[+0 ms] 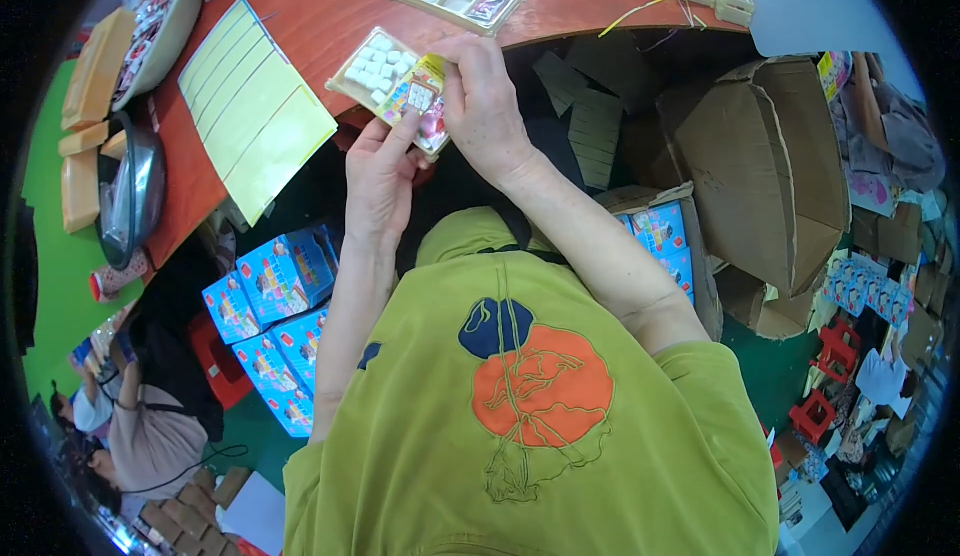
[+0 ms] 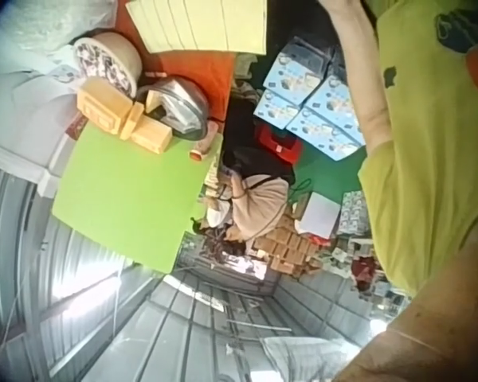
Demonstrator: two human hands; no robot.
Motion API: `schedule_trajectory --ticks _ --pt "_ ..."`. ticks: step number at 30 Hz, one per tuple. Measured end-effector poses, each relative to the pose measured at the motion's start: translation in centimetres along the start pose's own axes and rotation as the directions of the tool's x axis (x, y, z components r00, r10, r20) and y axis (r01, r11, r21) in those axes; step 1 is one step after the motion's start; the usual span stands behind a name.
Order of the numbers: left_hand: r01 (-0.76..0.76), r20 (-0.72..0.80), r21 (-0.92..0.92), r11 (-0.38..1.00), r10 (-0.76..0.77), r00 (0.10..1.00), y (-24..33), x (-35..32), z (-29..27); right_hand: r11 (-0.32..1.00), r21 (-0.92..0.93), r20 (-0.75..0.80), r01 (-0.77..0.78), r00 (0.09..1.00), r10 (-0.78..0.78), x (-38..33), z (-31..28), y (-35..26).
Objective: Pack small toy or candy sets into plastic containers and apply labels.
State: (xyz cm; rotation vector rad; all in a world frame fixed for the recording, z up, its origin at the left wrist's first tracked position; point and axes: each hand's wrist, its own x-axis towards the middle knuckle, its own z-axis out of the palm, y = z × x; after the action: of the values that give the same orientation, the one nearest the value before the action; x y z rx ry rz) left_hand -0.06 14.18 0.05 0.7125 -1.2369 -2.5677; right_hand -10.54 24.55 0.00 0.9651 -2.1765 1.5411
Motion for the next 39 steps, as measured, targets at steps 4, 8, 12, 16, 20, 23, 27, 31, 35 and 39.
schedule_trajectory --ticks 4,8,12,16,20,23,27,31,35,39 --pt "0.014 0.002 -0.071 0.997 -0.014 1.000 1.4 -0.4 -0.8 0.995 0.093 0.012 0.029 0.999 -0.030 0.3 -1.0 0.0" --pt "-0.175 0.106 0.135 0.975 0.161 0.981 3.0 -2.2 -2.5 0.833 0.469 0.360 -0.294 0.925 0.124 1.0 -4.6 -1.3" --pt "-0.446 0.419 0.495 0.746 0.245 0.874 6.1 -3.4 -2.3 0.763 0.527 0.560 -0.374 0.828 0.019 1.9 -7.7 -1.4" --pt "-0.790 0.736 0.472 0.391 0.317 0.598 7.4 -3.3 -1.5 0.712 0.547 0.651 -0.440 0.758 -0.032 2.8 -9.1 -2.4" --pt "-0.784 0.759 0.453 0.425 0.278 0.589 7.0 -3.6 -0.3 0.790 0.574 0.682 -0.217 0.661 -0.314 4.3 -9.1 -2.6" --pt "-0.779 0.746 0.422 0.464 0.311 0.589 6.1 -3.6 0.6 0.755 0.529 0.765 -0.386 0.603 -0.228 3.7 -9.1 -3.0" --pt "-0.796 0.731 0.418 0.438 0.358 0.581 4.4 -3.5 0.7 0.760 0.466 0.829 -0.454 0.524 -0.195 2.8 -9.1 -2.3" --pt "-0.731 0.658 0.477 0.488 0.353 0.665 4.2 -3.6 0.6 0.763 0.358 0.851 -0.538 0.525 -0.029 2.4 -9.2 -2.8" --pt "-0.722 0.636 0.563 0.401 0.348 0.689 3.6 -3.5 0.3 0.793 0.380 0.823 -0.476 0.565 -0.055 1.5 -9.1 -2.2" --pt "-0.311 0.291 0.563 0.765 0.169 0.942 2.1 -4.0 0.2 0.906 0.356 0.742 -0.227 0.659 -0.126 0.5 -8.4 -1.7"
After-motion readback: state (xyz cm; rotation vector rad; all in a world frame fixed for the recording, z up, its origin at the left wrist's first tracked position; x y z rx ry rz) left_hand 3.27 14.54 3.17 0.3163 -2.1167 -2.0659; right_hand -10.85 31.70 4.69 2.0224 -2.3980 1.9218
